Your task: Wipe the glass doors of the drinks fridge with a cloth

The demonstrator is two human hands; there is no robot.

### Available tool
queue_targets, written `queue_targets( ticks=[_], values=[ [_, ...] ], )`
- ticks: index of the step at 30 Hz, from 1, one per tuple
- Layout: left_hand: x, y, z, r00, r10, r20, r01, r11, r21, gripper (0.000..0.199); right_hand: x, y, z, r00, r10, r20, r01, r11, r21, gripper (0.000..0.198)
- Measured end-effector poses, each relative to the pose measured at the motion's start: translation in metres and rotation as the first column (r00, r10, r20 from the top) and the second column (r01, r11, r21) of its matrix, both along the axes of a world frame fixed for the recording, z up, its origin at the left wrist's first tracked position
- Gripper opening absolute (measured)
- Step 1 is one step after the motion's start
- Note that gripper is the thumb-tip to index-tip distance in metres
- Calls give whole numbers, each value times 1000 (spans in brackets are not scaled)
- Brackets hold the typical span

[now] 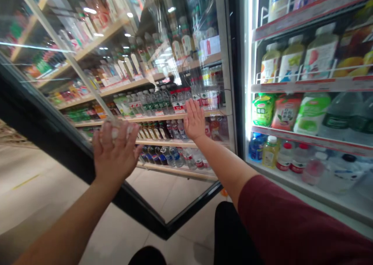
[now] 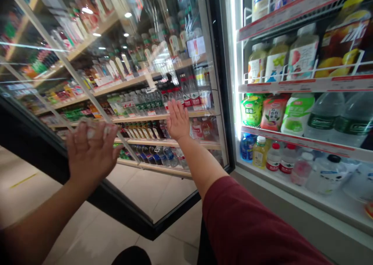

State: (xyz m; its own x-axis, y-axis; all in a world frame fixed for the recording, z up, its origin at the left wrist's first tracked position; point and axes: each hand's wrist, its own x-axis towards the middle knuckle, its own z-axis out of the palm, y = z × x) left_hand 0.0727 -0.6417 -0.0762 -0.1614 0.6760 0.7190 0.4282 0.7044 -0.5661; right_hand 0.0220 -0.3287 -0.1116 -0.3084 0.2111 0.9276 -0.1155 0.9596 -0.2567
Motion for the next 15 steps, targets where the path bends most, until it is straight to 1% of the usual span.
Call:
queue_targets(
  ticks=[1, 2, 3, 4, 5, 6, 7, 8, 9, 10, 11, 12, 13, 14, 15],
  values=[
    [0, 0, -15, 999, -42, 22, 43, 998, -38, 90, -1, 0, 0, 1000, 11, -9, -11, 1000, -4, 65],
    [0, 1, -33, 994, -96, 54, 103, 983, -149, 86, -1, 0, 0, 1000, 19, -13, -19, 1000, -6, 65],
    [-1, 1, -51, 983, -155, 93, 176, 941, -289, 76, -2, 0, 0, 1000, 24, -13, -24, 1000, -6, 66],
    [-2, 1, -63, 972, -201, 125, 234, 893, -385, 67, -2, 0, 0, 1000, 25, -9, -25, 1000, -7, 66],
    [-4, 1, -69, 965, -220, 144, 262, 860, -438, 61, -2, -1, 0, 1000, 23, -4, -23, 1000, -7, 66],
    [-6, 2, -66, 963, -225, 151, 269, 846, -461, 58, -2, -1, 0, 1000, 19, 1, -19, 1000, -7, 66],
    [-9, 3, -54, 966, -215, 145, 258, 855, -450, 58, -2, -1, 1, 1000, 14, 5, -14, 1000, -7, 65],
    [-12, 5, -35, 975, -190, 118, 222, 889, -401, 62, -2, -1, 1, 1000, 8, 10, -8, 1000, -8, 65],
    [-14, 8, -11, 982, -161, 97, 185, 919, -348, 69, -2, -1, 1, 1000, 3, 13, -3, 1000, -9, 65],
    [-16, 12, 14, 987, -144, 66, 156, 949, -273, 75, -2, -1, 1, 1000, -2, 16, 2, 1000, -8, 65],
    [-18, 16, 35, 994, -110, 10, 110, 983, -145, 76, -2, -2, 1, 1000, -6, 16, 6, 1000, -7, 65],
    [-19, 20, 51, 997, -70, -24, 69, 997, -28, 77, -2, -2, 1, 1000, -9, 15, 9, 1000, -8, 64],
    [-20, 24, 58, 998, -48, -40, 50, 998, 45, 78, -2, -2, 2, 1000, -10, 13, 10, 1000, -9, 64],
    [-20, 27, 56, 998, -45, -49, 49, 996, 81, 79, -2, -2, 2, 1000, -10, 11, 10, 1000, -9, 64],
    [-19, 30, 46, 997, -66, -43, 69, 996, 58, 78, -2, -2, 2, 1000, -9, 11, 9, 1000, -10, 64]
  ],
)
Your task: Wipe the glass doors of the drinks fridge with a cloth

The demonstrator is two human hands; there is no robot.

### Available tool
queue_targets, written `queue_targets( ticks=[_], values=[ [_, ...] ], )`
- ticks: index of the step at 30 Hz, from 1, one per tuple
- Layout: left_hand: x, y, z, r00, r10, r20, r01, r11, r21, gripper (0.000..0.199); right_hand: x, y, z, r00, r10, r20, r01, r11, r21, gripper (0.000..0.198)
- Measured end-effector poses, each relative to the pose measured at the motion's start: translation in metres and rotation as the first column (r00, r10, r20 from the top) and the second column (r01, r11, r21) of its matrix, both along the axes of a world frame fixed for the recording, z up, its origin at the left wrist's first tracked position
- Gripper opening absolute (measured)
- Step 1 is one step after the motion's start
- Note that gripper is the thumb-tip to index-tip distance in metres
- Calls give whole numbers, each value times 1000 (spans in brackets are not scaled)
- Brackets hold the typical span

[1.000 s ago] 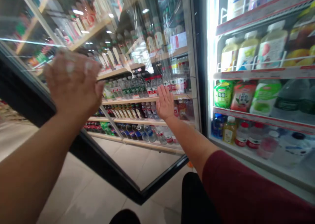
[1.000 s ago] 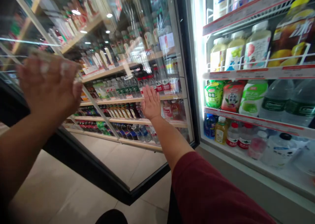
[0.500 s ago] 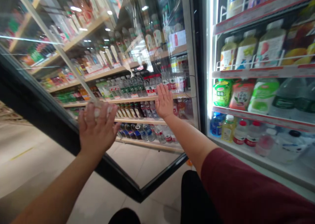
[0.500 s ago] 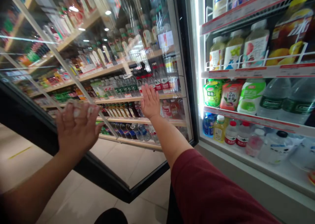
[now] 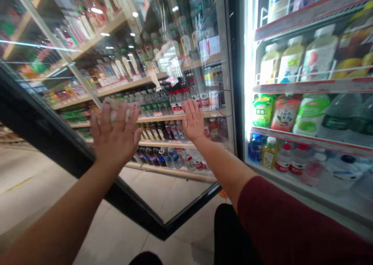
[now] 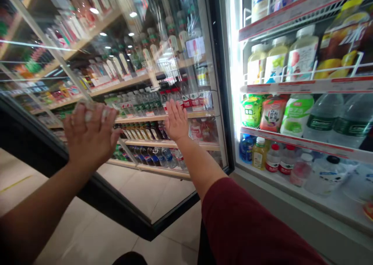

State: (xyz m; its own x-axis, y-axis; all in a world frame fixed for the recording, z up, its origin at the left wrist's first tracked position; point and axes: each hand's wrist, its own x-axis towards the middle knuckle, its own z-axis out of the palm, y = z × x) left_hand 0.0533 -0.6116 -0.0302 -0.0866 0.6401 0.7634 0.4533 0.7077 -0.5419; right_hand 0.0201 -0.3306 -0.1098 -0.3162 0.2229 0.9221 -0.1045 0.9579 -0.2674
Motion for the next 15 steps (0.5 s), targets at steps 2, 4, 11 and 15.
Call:
queue_targets(
  ticks=[2, 4, 11, 15],
  values=[
    [0, 4, -31, 996, -82, 39, 87, 980, -178, 72, 0, 0, 0, 1000, 2, 4, -2, 1000, -3, 64],
    [0, 5, -53, 983, -139, 121, 176, 902, -394, 57, 0, -1, 1, 1000, 6, 5, -6, 1000, -7, 64],
    [-2, 21, 59, 996, -60, 70, 72, 981, -181, 58, 0, 1, -1, 998, 32, -46, -32, 999, -3, 64],
    [0, 42, 61, 987, -76, 139, 79, 997, -19, 66, 0, 2, -2, 998, 21, -67, -20, 1000, 9, 64]
  ],
)
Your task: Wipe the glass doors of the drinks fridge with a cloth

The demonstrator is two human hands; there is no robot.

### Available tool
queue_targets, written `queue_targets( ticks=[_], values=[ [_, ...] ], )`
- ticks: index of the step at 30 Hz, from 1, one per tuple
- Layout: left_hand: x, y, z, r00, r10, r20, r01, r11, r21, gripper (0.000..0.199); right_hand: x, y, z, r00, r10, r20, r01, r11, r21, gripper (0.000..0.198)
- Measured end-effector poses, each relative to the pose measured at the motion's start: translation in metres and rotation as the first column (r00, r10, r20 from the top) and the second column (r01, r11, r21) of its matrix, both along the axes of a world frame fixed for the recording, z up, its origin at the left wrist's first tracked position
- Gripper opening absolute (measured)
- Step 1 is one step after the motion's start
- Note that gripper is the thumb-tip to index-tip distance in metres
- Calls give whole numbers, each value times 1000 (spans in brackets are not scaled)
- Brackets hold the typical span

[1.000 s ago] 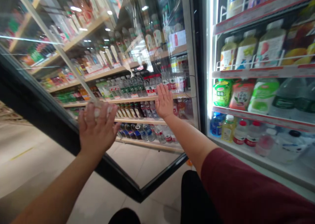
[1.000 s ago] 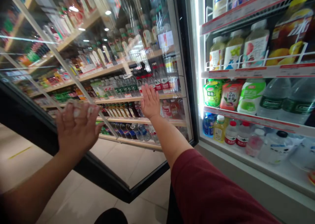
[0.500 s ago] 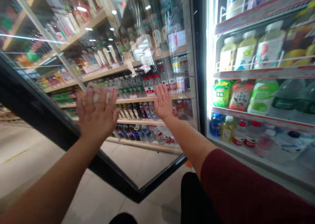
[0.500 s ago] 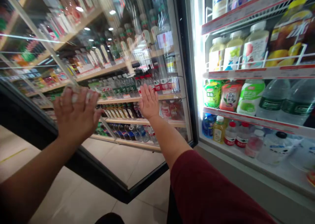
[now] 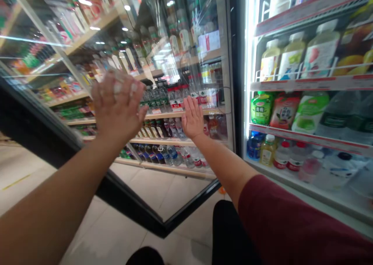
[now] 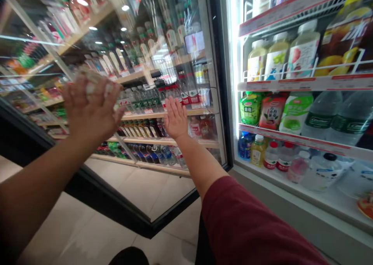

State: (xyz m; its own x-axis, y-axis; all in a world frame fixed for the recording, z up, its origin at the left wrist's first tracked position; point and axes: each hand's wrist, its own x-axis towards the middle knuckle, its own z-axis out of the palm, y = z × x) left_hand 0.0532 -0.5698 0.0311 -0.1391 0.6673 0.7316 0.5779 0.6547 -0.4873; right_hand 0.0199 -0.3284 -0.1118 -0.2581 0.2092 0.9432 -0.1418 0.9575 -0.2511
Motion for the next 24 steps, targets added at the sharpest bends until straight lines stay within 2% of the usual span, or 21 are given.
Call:
queue_targets(
  ticks=[1, 3, 5, 6, 8, 10, 11, 13, 14, 16, 17, 18, 20, 22, 24],
  values=[
    [-1, 5, -10, 998, -37, 51, 42, 995, -94, 64, 0, 0, 0, 1000, -1, -8, 1, 1000, 2, 63],
    [-3, 12, -24, 985, -88, 150, 131, 943, -307, 55, -1, 0, -1, 1000, -1, -22, 1, 1000, 4, 63],
    [-5, 16, -17, 979, -103, 176, 165, 907, -388, 51, -1, 0, -1, 1000, -4, -28, 4, 1000, 4, 62],
    [-5, 17, -6, 983, -105, 153, 155, 920, -361, 52, -1, 0, -1, 1000, -9, -27, 9, 1000, 5, 62],
    [-3, 20, 19, 995, -81, 60, 92, 972, -216, 58, -1, 0, -1, 1000, -21, -21, 21, 1000, 8, 63],
    [0, 25, 30, 1000, -29, -9, 28, 997, -74, 61, 0, 0, -1, 999, -32, -16, 32, 999, 12, 64],
    [1, 28, 25, 1000, -20, -21, 18, 998, -59, 61, 1, 0, -1, 999, -35, -15, 35, 999, 14, 64],
    [2, 34, 1, 998, -56, 8, 57, 984, -167, 59, 2, 0, 0, 999, -30, -18, 31, 999, 10, 64],
    [2, 35, -14, 994, -96, 52, 108, 948, -298, 57, 2, -1, 0, 1000, -24, -19, 25, 1000, 8, 64],
    [-1, 35, -35, 986, -135, 103, 167, 873, -458, 49, 3, -1, 0, 1000, -8, -17, 8, 1000, 3, 64],
    [-3, 32, -37, 983, -142, 113, 180, 850, -496, 47, 3, -1, 0, 1000, 1, -11, -1, 1000, 1, 64],
    [-3, 28, -33, 984, -143, 110, 179, 849, -497, 47, 4, -1, 0, 1000, 7, -3, -7, 1000, -1, 64],
    [-3, 17, -12, 991, -118, 62, 132, 906, -403, 53, 5, -1, 1, 1000, 15, 17, -15, 1000, -5, 64],
    [0, 7, 9, 1000, -23, -14, 20, 982, -186, 60, 7, -2, 2, 999, 16, 35, -16, 1000, -7, 65],
    [3, 0, 10, 996, 74, -53, -74, 997, 5, 64, 8, -2, 3, 998, 11, 56, -11, 1000, -4, 65]
  ],
)
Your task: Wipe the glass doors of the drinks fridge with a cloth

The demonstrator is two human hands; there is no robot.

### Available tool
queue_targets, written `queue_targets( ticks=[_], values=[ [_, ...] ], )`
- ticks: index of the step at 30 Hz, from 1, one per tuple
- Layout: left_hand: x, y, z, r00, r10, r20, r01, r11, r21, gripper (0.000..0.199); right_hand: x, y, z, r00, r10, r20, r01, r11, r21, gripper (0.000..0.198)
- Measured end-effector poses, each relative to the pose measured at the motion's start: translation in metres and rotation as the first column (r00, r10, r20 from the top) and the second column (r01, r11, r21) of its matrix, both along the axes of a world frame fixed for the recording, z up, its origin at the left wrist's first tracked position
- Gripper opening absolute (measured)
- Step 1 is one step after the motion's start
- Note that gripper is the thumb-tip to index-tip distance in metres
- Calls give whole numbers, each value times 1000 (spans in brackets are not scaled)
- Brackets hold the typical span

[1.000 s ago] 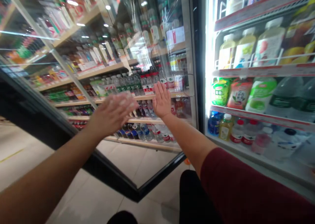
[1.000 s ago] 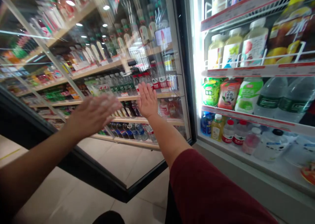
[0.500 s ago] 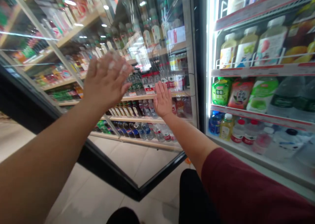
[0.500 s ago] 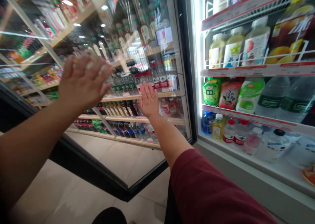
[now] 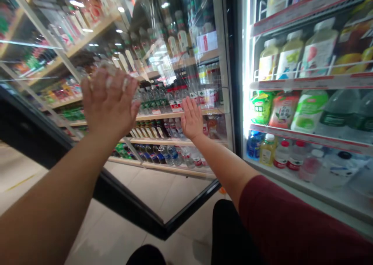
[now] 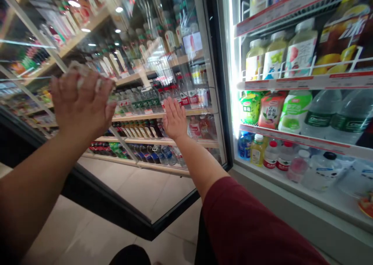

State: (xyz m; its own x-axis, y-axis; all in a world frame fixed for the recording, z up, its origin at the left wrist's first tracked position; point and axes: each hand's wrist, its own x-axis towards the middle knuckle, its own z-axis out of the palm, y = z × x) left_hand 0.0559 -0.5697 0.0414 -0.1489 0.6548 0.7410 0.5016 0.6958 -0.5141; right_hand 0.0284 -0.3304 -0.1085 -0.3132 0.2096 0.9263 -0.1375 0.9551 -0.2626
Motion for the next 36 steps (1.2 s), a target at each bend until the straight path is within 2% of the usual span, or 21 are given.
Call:
queue_targets(
  ticks=[1, 2, 3, 5, 6, 7, 11, 13, 16, 18, 20, 22, 24, 26, 27, 29, 31, 32, 34, 36],
  values=[
    [1, -2, -7, 1000, 1, 8, -1, 1000, 10, 65, 1, 0, 0, 1000, -3, 12, 3, 1000, 0, 65],
    [1, -3, -19, 999, -27, 36, 28, 999, -43, 63, 2, 1, 1, 1000, -6, 25, 6, 1000, -1, 64],
    [1, -3, -31, 993, -79, 92, 93, 983, -159, 60, 3, 3, 1, 999, -5, 40, 5, 1000, -1, 64],
    [0, -3, -52, 966, -144, 216, 219, 899, -380, 50, 6, 6, 2, 998, 6, 68, -6, 1000, 0, 64],
    [0, -2, -57, 956, -153, 250, 252, 864, -435, 48, 9, 7, 3, 997, 13, 78, -13, 1000, 0, 63],
    [0, -1, -56, 954, -155, 256, 257, 862, -437, 48, 12, 7, 5, 996, 20, 84, -19, 1000, -7, 63],
    [4, 8, -30, 958, -188, 215, 237, 945, -228, 69, 31, -14, 18, 998, 59, -8, -60, 995, -82, 61],
    [5, 13, -18, 944, -248, 217, 283, 948, -146, 76, 40, -37, 27, 982, 170, -87, -165, 985, 55, 60],
    [8, 13, -11, 910, -352, 221, 371, 927, -49, 81, 43, -72, 33, 935, 347, -68, -303, 886, 352, 59],
    [12, 5, -9, 906, -379, 190, 382, 924, 22, 86, 41, -85, 30, 937, 348, -35, -303, 858, 415, 58],
    [17, -6, -8, 944, -307, 116, 296, 949, 106, 86, 41, -87, 24, 950, 311, -30, -268, 862, 429, 52],
    [21, -15, -9, 983, -174, 53, 162, 970, 181, 77, 44, -81, 23, 953, 303, -16, -262, 849, 458, 45],
    [24, -19, -12, 996, -76, 40, 65, 973, 222, 71, 48, -69, 35, 948, 315, 37, -289, 812, 506, 39],
    [28, -18, -15, 998, -30, 55, 17, 976, 219, 73, 50, -55, 61, 950, 304, 78, -297, 787, 540, 37],
    [31, -15, -16, 998, -9, 64, -5, 975, 221, 74, 49, -49, 77, 956, 284, 74, -278, 797, 536, 38],
    [38, -11, -17, 995, 31, 95, -51, 974, 219, 75, 45, -38, 106, 973, 231, 16, -211, 854, 475, 41],
    [47, -7, -15, 988, 51, 146, -81, 975, 208, 79, 40, -30, 118, 981, 181, -67, -146, 923, 355, 44],
    [51, -5, -14, 984, 53, 171, -88, 975, 204, 81, 37, -27, 114, 982, 165, -96, -130, 946, 298, 47],
    [57, -3, -12, 979, 39, 198, -81, 974, 211, 84, 36, -23, 95, 982, 153, -114, -124, 966, 228, 51],
    [58, -2, -12, 982, 11, 191, -57, 970, 235, 81, 37, -18, 73, 981, 180, -76, -155, 953, 260, 50]
  ],
)
